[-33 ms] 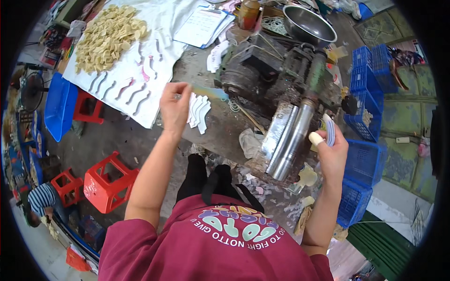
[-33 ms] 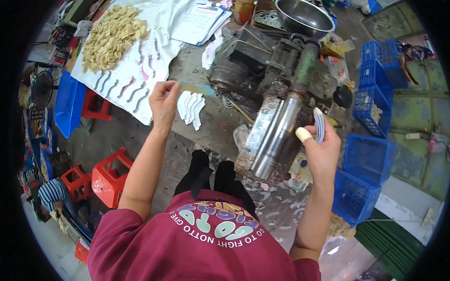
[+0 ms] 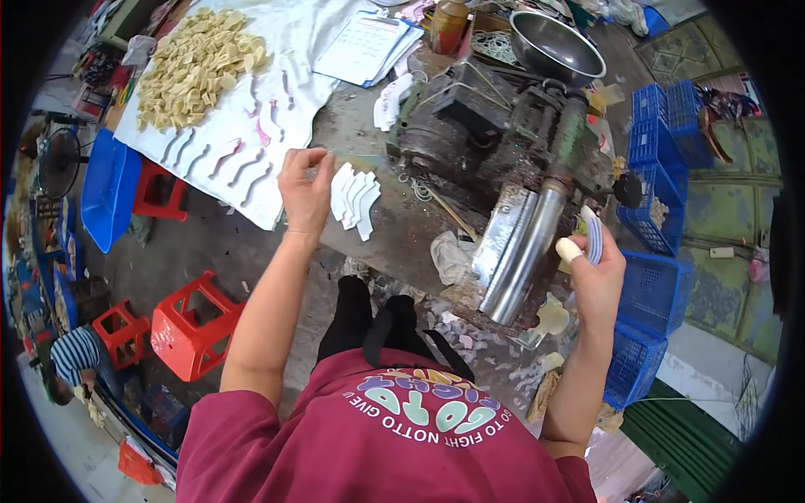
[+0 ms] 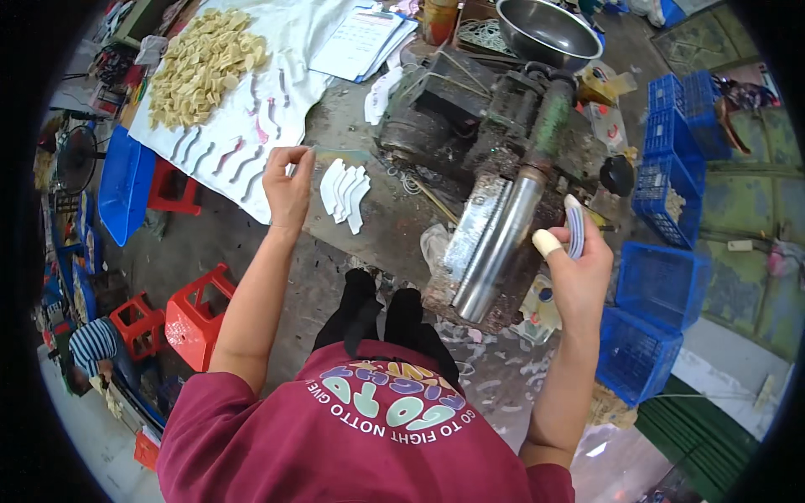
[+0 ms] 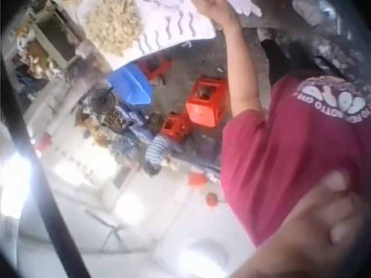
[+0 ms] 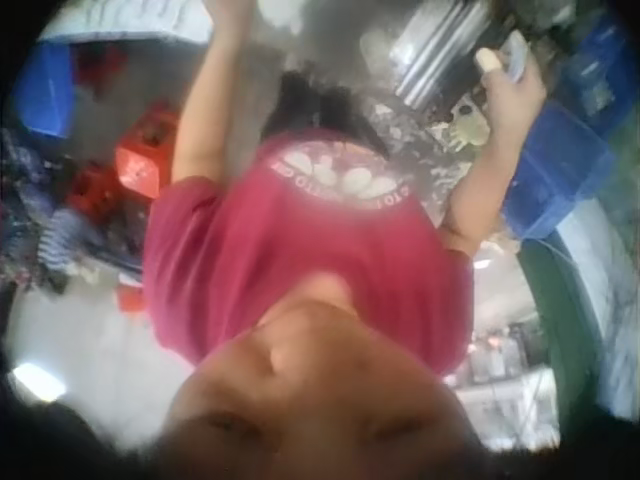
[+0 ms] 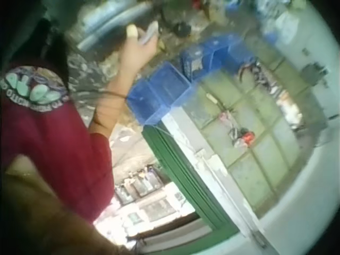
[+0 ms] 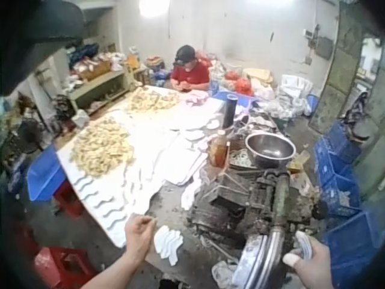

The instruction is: The person wraps small, colorful, rectangular items using a cylindrical metal tool. They pick up a flat wrapper, place the item on it, and roll it around the metal cylinder to form a tight cylindrical shape. The wrapped items are then placed on a white cloth on the table. The person occasionally pours a liquid from a plastic container into a metal bowl.

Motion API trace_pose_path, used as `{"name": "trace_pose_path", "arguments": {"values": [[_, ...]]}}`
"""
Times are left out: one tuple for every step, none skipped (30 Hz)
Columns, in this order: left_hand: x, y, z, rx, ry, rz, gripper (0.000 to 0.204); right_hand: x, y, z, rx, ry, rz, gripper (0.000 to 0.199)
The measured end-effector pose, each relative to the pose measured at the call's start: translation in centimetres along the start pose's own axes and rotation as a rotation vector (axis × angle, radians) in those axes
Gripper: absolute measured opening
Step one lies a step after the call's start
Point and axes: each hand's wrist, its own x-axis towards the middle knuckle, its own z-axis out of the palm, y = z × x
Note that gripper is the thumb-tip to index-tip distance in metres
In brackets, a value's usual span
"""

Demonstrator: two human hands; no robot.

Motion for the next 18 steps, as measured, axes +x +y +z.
{"name": "trace_pose_path", "arguments": {"values": [[0.1,-2.0,-1.0,0.179,-0.003,0.140,0.008,-0.2,-0.2,0.3,0.002,0.004,0.016,0.055],[0.0,-3.8,-1.7,0.357,-0.005,0.280,0.009,-0.3,-0.6,0.5,0.003,0.009,0.029,0.055],[-0.6,-5.3,-2.1,0.426,-0.097,0.308,0.009,-0.3,-0.9,0.6,0.003,0.018,0.043,0.055],[-1.6,-6.5,-2.5,0.491,-0.190,0.336,0.009,-0.4,-1.0,0.7,0.015,0.015,0.034,0.055],[-2.7,-7.6,-2.9,0.556,-0.285,0.365,0.009,-0.5,-1.2,0.9,0.026,0.013,0.025,0.055],[-3.6,-8.6,-3.0,0.618,-0.408,0.316,0.015,-0.6,-1.3,0.9,0.034,0.018,0.020,0.055],[-4.1,-8.5,-3.0,0.602,-0.411,0.316,0.017,-0.8,-1.3,0.8,0.057,0.016,0.018,0.056],[-4.7,-8.3,-2.9,0.585,-0.415,0.318,0.020,-0.8,-1.3,0.9,0.080,0.013,0.015,0.056],[-5.4,-7.6,-2.7,0.565,-0.418,0.316,0.022,-1.0,-1.5,0.9,0.099,0.012,0.011,0.056],[-5.4,-5.7,-1.9,0.533,-0.374,0.275,0.029,-1.4,-2.2,1.1,0.146,0.013,0.017,0.058],[-5.5,-3.5,-0.7,0.471,-0.286,0.275,0.026,-1.6,-2.1,1.3,0.154,-0.014,0.017,0.061],[-5.2,-0.7,0.5,0.209,-0.333,0.131,0.022,-2.0,-2.4,1.6,0.288,-0.112,-0.008,0.065],[-4.9,2.3,1.5,-0.047,-0.380,-0.013,0.017,-2.2,-2.8,2.1,0.222,-0.192,-0.024,0.069],[-4.5,6.5,2.5,-0.334,-0.561,-0.178,0.013,-2.9,-3.3,2.6,0.339,-0.259,-0.051,0.070],[-4.2,10.7,2.9,-0.605,-0.728,-0.347,0.011,-3.2,-3.7,3.0,0.332,-0.321,-0.058,0.071],[-4.0,14.3,3.1,-0.697,-0.814,-0.360,0.010,-3.5,-4.6,3.2,0.312,-0.373,-0.041,0.071],[-3.9,17.2,3.2,-0.790,-0.901,-0.373,0.010,-3.9,-5.5,3.2,0.290,-0.425,-0.024,0.071],[-3.7,19.2,3.3,-0.874,-0.935,-0.448,0.011,-4.1,-5.7,3.3,0.291,-0.435,-0.064,0.070]]}}
